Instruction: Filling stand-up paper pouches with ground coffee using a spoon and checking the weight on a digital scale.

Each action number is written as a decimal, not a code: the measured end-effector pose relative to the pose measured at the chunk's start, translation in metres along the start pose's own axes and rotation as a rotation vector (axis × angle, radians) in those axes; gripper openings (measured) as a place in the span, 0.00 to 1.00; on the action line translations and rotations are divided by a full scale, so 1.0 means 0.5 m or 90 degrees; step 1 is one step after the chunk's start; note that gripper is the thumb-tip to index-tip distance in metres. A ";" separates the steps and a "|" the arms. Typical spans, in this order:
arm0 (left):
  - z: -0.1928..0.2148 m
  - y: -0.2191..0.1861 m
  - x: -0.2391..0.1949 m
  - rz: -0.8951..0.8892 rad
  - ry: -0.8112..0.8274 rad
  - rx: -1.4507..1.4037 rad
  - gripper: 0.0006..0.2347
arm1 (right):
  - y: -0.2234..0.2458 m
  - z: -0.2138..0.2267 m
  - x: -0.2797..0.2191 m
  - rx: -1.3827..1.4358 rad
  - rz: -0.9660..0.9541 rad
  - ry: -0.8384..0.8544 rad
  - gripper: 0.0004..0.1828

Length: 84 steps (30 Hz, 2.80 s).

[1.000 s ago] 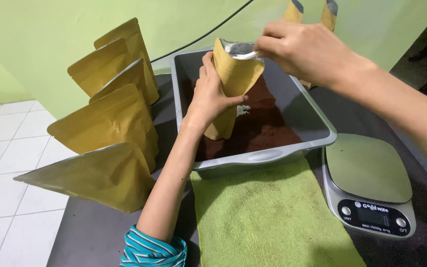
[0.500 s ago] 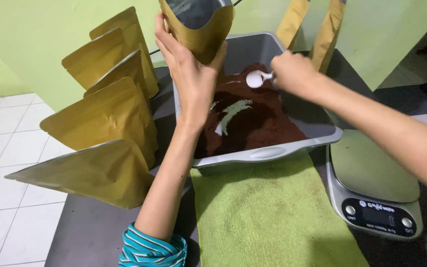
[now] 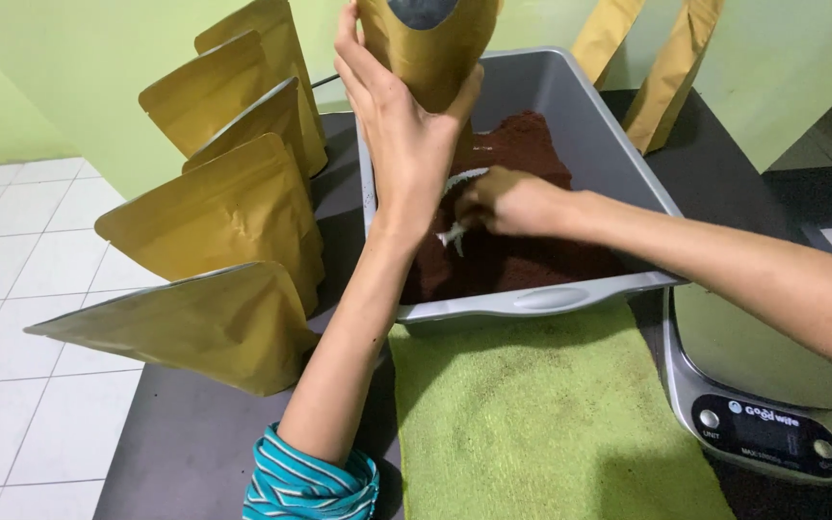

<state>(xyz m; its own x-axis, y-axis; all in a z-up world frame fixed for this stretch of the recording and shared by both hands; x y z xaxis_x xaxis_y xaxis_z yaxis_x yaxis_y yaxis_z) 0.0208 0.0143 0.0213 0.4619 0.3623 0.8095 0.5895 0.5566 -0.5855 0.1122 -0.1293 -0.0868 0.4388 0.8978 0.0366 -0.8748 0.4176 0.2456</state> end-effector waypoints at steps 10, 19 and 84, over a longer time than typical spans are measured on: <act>-0.016 0.011 -0.011 0.050 0.203 0.034 0.44 | 0.134 0.017 -0.078 0.135 -0.053 0.115 0.09; -0.028 0.030 -0.024 0.113 0.313 0.075 0.46 | 0.150 0.075 -0.110 0.184 -0.273 0.150 0.12; -0.009 0.018 -0.005 -0.003 0.077 0.069 0.41 | 0.150 0.128 -0.164 -0.284 -0.465 0.371 0.13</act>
<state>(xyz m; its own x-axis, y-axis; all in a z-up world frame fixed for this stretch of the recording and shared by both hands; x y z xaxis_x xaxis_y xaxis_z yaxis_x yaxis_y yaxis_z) 0.0281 0.0149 0.0136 0.5401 0.2701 0.7971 0.5203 0.6373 -0.5685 0.0238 -0.1804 -0.0092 0.8296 0.2839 -0.4809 -0.4842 0.7945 -0.3664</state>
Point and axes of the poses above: each hand's wrist, its own x-axis towards the middle knuckle, its own z-axis out of the back of the hand, y = z × x, the point moved 3 cm from there along x, towards the middle knuckle, and after that the axes turned 3 degrees about -z, right-handed, at the moved point
